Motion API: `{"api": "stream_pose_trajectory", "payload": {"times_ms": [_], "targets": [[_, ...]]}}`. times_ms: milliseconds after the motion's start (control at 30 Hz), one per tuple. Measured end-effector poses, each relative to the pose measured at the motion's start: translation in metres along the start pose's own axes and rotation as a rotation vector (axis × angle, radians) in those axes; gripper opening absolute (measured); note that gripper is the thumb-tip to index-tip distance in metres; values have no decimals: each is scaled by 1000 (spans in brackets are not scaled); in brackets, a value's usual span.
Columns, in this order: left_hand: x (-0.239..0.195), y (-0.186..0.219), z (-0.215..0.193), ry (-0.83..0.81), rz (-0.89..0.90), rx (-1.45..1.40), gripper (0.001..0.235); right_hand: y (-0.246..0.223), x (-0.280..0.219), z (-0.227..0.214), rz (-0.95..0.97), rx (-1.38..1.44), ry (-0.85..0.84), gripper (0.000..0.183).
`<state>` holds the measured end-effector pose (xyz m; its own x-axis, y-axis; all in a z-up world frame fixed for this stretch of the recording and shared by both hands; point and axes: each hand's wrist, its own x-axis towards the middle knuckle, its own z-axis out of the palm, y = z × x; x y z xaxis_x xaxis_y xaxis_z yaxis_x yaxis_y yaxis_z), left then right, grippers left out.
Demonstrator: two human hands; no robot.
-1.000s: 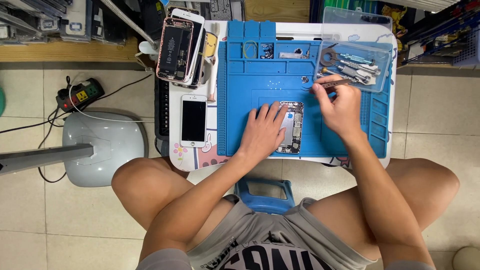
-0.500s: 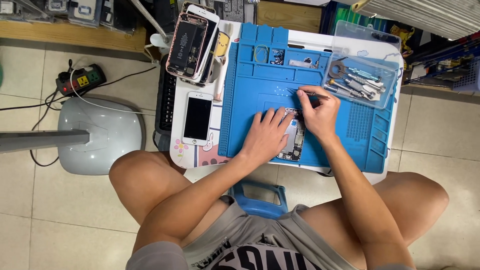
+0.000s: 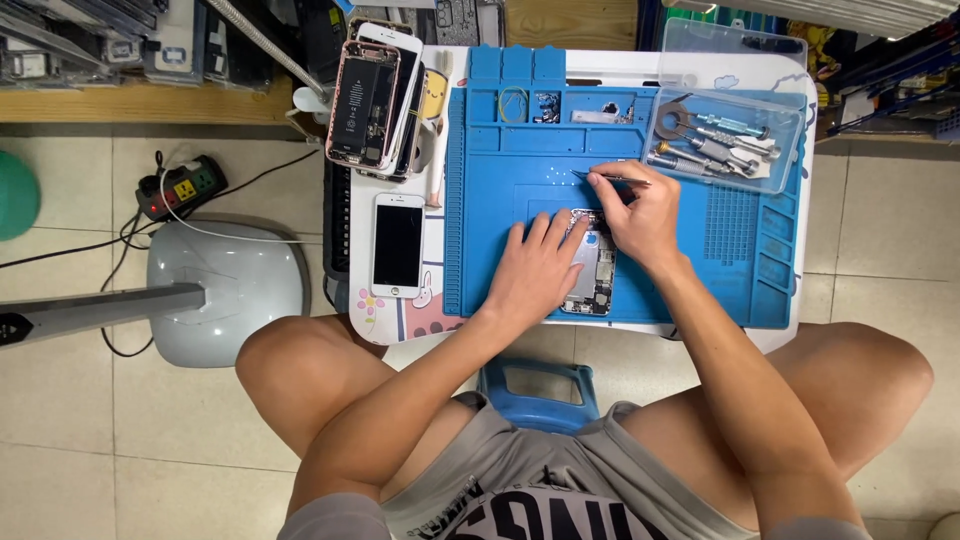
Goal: The person is repairing a disassembled smartphone on a blue work mat. They use a screwdriver to remove and tighten screws on the phone's internal components and tweezers to handle small parts. The person works methodically, placing removed screws into a compartment on the mat.
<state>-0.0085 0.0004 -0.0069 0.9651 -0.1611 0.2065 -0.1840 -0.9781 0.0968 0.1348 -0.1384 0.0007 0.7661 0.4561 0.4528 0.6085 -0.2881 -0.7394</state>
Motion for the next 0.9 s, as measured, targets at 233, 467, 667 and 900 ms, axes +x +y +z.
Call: {"api": "stream_pose_trajectory", "payload": {"times_ms": [233,467,667,900], "targets": [[8,-11,-15,-9,-21,-131,64,-8,1,-10,41,20,-7,6],[29,-35,-29,137,-207,-731,37,-43,-7,-40,233,221,-12,10],[38,-30,-35,254,-171,-803,12,-60,-21,-54,292,245,-48,9],[40,-25,-40,317,-97,-831,11,-69,-23,-65,350,268,-53,11]]}}
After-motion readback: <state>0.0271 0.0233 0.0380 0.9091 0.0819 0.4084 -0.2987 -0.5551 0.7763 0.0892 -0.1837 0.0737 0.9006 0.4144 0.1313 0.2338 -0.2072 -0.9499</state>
